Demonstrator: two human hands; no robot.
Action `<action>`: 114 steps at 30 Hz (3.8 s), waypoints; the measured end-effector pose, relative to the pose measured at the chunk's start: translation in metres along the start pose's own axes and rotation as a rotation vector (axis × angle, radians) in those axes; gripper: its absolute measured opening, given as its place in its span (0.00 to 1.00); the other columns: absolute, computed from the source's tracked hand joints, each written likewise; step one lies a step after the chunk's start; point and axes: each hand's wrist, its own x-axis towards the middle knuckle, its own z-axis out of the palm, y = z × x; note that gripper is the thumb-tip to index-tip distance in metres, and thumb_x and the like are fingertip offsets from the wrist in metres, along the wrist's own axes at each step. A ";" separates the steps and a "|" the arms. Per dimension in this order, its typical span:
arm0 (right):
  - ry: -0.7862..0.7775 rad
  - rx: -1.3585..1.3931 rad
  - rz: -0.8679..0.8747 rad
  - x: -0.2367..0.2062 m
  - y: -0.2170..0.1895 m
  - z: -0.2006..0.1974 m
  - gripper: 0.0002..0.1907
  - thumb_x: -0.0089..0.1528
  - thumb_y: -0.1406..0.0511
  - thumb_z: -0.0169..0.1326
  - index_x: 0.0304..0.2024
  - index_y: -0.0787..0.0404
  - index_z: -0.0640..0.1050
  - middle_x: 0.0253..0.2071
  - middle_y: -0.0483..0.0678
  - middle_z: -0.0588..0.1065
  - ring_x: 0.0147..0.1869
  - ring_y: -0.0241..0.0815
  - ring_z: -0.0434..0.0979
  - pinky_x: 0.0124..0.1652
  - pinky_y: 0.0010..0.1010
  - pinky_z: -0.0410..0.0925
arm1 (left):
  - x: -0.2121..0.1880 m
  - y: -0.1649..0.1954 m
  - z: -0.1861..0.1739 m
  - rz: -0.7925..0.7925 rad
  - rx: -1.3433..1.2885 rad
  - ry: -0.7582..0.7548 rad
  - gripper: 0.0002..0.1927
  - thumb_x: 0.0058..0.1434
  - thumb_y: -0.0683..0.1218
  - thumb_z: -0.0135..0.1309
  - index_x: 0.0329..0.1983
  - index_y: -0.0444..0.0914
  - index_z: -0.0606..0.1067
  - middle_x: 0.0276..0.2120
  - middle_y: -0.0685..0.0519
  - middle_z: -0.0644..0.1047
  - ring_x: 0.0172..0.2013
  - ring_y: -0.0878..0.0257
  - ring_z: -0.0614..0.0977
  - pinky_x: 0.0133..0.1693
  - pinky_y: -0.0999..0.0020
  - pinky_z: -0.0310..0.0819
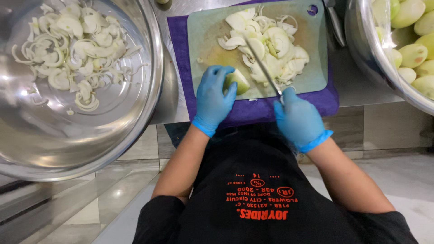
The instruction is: The person slices onions on a cutting board using a knife. They repeatedly pick up whole onions, cut them into halves or quarters, and slice them into thin pieces, placing the slices into a nearby metal bowl.
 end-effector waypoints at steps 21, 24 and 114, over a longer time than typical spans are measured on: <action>0.198 0.229 0.024 0.029 0.031 -0.026 0.13 0.67 0.64 0.61 0.38 0.66 0.71 0.27 0.58 0.73 0.31 0.61 0.76 0.31 0.45 0.67 | 0.051 -0.030 0.006 -0.005 0.120 -0.052 0.07 0.59 0.46 0.62 0.34 0.39 0.76 0.30 0.48 0.77 0.34 0.51 0.80 0.38 0.55 0.75; 0.241 0.294 0.053 0.035 0.036 -0.016 0.13 0.67 0.65 0.62 0.39 0.66 0.72 0.26 0.55 0.73 0.28 0.53 0.74 0.30 0.41 0.66 | 0.058 -0.020 0.028 0.029 0.245 -0.161 0.08 0.53 0.48 0.64 0.31 0.42 0.79 0.29 0.49 0.78 0.34 0.50 0.81 0.37 0.52 0.75; 0.033 -0.135 -0.121 -0.008 -0.018 0.012 0.12 0.67 0.58 0.54 0.39 0.60 0.72 0.30 0.55 0.78 0.28 0.60 0.79 0.27 0.49 0.70 | -0.018 -0.010 0.004 0.074 0.120 -0.041 0.13 0.57 0.42 0.63 0.39 0.36 0.70 0.40 0.45 0.72 0.42 0.46 0.76 0.45 0.54 0.71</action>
